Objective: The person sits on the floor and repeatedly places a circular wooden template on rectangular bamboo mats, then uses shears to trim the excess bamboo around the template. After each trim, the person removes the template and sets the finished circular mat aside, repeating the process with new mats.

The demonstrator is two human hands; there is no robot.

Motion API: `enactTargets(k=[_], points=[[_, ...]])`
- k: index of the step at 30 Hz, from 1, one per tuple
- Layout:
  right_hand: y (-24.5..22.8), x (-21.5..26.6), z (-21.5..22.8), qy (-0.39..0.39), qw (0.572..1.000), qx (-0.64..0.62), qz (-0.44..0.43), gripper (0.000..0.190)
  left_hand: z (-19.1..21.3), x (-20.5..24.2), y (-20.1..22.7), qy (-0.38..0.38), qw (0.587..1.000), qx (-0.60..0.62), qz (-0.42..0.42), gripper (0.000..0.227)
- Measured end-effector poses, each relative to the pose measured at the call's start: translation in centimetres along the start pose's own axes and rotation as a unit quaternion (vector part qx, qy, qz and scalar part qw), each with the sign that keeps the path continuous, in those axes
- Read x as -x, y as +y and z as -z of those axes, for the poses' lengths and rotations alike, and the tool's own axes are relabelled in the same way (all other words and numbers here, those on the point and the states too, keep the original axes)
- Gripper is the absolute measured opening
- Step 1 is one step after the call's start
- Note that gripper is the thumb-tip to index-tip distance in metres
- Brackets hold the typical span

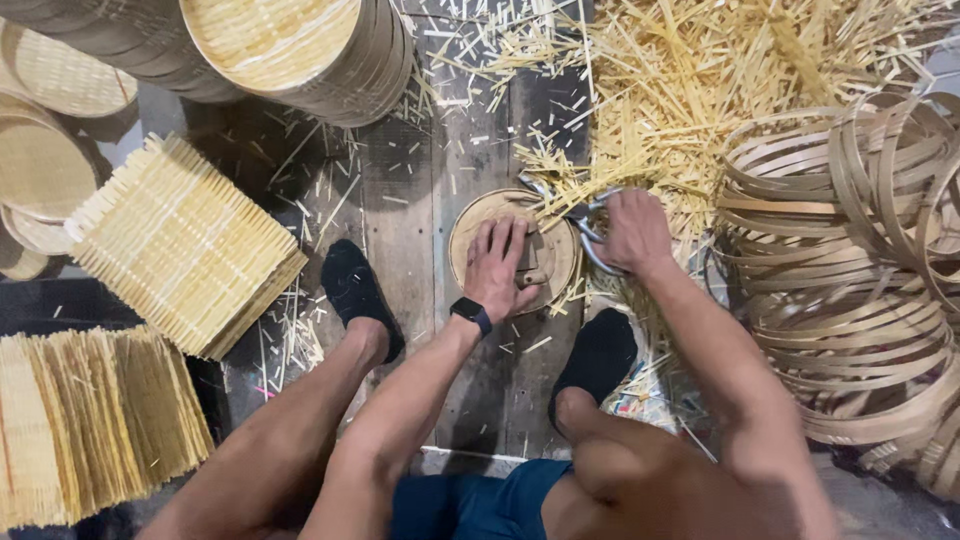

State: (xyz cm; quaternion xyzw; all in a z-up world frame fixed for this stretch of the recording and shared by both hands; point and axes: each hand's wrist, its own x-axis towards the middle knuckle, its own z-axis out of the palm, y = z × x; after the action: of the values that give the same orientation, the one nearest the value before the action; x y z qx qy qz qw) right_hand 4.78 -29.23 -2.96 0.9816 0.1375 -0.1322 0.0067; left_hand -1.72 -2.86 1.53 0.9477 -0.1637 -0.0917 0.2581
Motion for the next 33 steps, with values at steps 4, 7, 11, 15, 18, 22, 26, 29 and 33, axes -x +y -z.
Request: enactTargets(k=[4,7,11,15,18,22,26,29,33], points=[[0.6,-0.3,0.0,-0.084,0.996,-0.036,-0.02,0.056,1.4,-0.2,-0.6,-0.007,0.999,0.005,-0.031,0.112],[1.7,0.1,-0.1,-0.143,0.989,-0.038,-0.027,0.045,1.8,-0.4,-0.5,-0.021,0.999,0.016,-0.04,0.11],[4.4,1.2,-1.4,-0.137,0.95,-0.202,-0.193,0.042,1.9,-0.4,-0.6,-0.022,0.999,0.028,-0.039,0.11],[7.8,3.7,-5.2,-0.158,0.88,-0.343,-0.287,0.046,1.4,-0.2,0.6,0.05,0.998,0.0,0.042,0.109],[9.7,8.2,-8.2,-0.275,0.836,-0.385,-0.278,0.066,0.9,-0.1,1.3,0.087,0.988,-0.017,0.129,0.109],[11.9,9.7,-11.7,-0.362,0.848,-0.355,-0.157,0.059,0.4,0.0,1.0,0.089,0.989,-0.044,0.112,0.114],[14.4,3.9,-11.2,-0.34,0.85,-0.371,-0.155,0.055,0.0,0.3,0.6,0.098,0.988,-0.065,0.099,0.116],[15.2,1.7,-8.6,-0.343,0.839,-0.378,-0.189,0.055,-0.2,0.4,0.3,0.082,0.99,-0.051,0.105,0.116],[13.8,0.3,-5.3,-0.368,0.821,-0.373,-0.228,0.059,-0.3,0.5,0.2,0.087,0.991,-0.039,0.099,0.118]])
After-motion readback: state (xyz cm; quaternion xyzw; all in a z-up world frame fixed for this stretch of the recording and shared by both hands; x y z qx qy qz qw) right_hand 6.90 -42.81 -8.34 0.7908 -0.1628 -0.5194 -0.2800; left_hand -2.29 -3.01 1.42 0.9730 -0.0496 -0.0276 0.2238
